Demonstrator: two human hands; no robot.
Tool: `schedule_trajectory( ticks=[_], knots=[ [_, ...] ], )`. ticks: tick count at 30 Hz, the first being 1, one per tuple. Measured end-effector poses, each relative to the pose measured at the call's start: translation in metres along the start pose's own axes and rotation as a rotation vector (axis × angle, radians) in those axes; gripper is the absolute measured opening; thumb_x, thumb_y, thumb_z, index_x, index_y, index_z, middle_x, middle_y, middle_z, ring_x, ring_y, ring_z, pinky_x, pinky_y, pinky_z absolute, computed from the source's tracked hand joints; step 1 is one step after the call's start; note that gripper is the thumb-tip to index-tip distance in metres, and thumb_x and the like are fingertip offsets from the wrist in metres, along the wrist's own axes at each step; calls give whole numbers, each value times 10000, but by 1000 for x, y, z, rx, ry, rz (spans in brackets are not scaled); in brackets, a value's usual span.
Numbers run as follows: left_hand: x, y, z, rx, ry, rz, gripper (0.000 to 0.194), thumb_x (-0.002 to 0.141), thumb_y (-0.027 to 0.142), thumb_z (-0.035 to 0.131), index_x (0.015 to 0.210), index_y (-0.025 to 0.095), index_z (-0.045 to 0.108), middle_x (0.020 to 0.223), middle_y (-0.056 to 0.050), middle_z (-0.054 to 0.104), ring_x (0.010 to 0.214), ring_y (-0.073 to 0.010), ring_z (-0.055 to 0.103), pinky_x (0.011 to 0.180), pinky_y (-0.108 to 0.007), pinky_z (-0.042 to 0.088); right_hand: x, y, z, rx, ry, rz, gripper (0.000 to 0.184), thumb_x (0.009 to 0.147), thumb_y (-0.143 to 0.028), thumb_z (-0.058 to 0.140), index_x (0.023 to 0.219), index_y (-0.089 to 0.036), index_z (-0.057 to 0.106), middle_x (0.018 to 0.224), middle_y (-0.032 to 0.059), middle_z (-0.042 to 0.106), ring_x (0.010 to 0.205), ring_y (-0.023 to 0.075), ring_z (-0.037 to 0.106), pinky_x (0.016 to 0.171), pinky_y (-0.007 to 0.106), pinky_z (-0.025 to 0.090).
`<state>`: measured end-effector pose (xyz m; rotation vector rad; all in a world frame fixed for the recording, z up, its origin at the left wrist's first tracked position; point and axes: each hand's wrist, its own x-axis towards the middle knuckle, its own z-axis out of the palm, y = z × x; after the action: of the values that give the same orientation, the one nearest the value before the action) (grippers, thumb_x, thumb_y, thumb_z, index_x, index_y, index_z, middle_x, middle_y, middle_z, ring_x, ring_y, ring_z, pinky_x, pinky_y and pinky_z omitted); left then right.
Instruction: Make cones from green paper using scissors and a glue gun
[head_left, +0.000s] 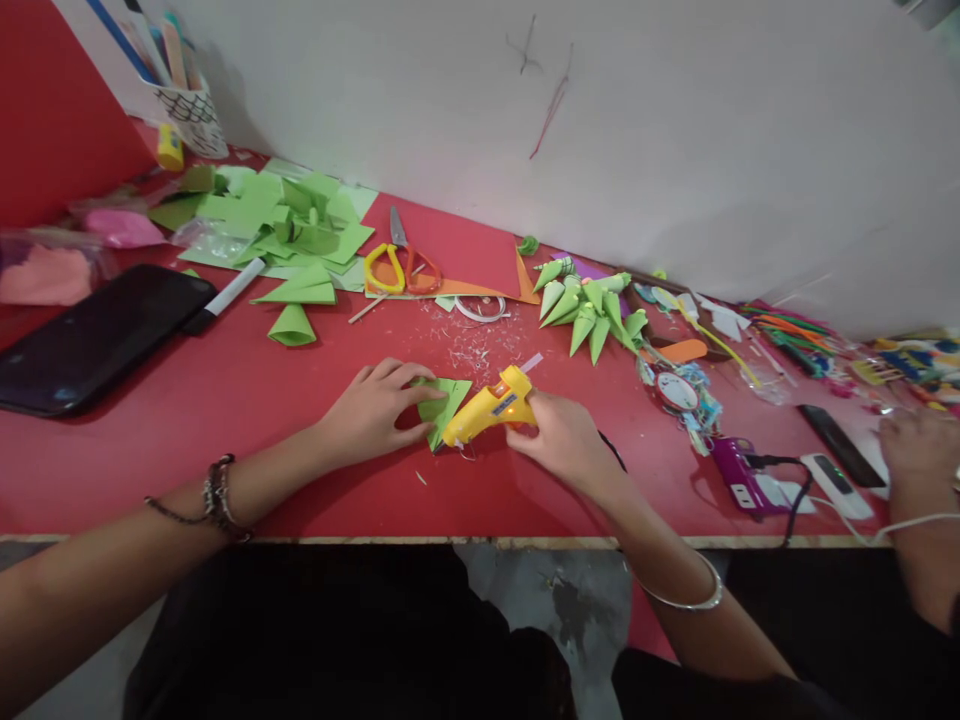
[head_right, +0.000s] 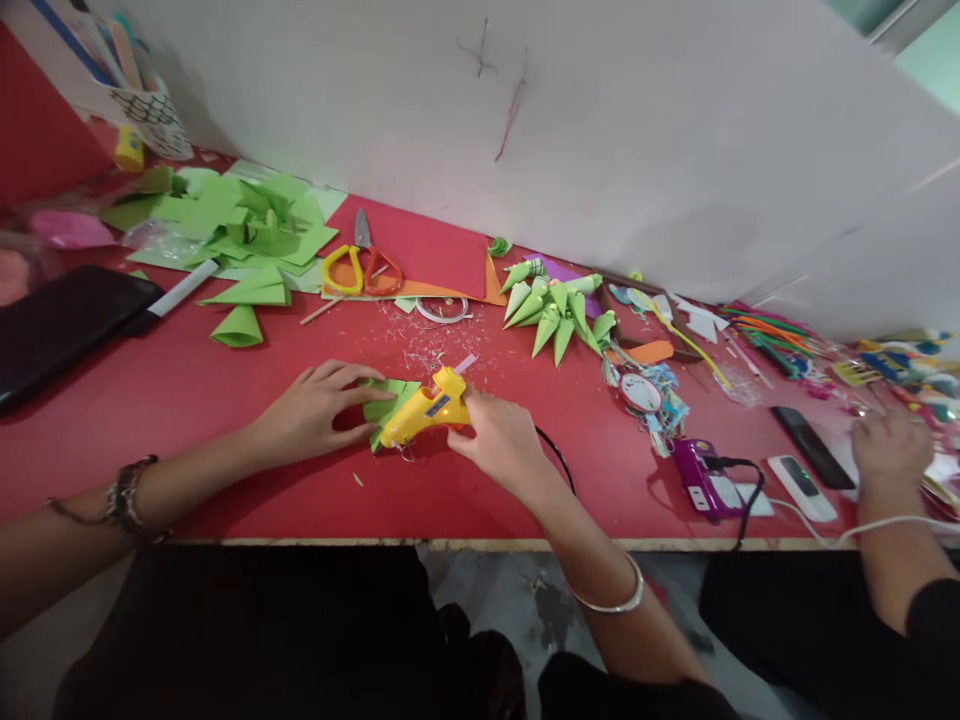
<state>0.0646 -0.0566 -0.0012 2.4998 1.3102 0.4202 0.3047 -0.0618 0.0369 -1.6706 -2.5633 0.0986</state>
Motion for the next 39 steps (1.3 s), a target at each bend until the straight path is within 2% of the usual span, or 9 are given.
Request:
schedule_trajectory(
  ticks=[20,26,39],
  knots=[
    [1,0,0,-6,1,0,352,785,440,461,1100,310,547,1181,-21,487,1060,-230,416,871,-382,320,6,10,-3,-98,6,8,221,736,-289,476,898,-160,553,639,37,595,557,154,529,470,238,205],
    [0,0,0,-2,6,-6,353,784,433,459,1103,312,547,1186,-27,487,1053,-232,421,861,-379,324,8,13,-4,-138,22,24,173,723,-250,453,843,-160,539,618,33,587,522,145,510,464,241,186],
    [0,0,0,-7,4,-4,359,778,431,465,1106,307,544,1191,-32,486,1056,-238,420,860,-385,322,10,21,-5,-185,60,50,172,734,-248,460,864,-165,537,616,36,585,532,162,532,457,247,200]
  ],
)
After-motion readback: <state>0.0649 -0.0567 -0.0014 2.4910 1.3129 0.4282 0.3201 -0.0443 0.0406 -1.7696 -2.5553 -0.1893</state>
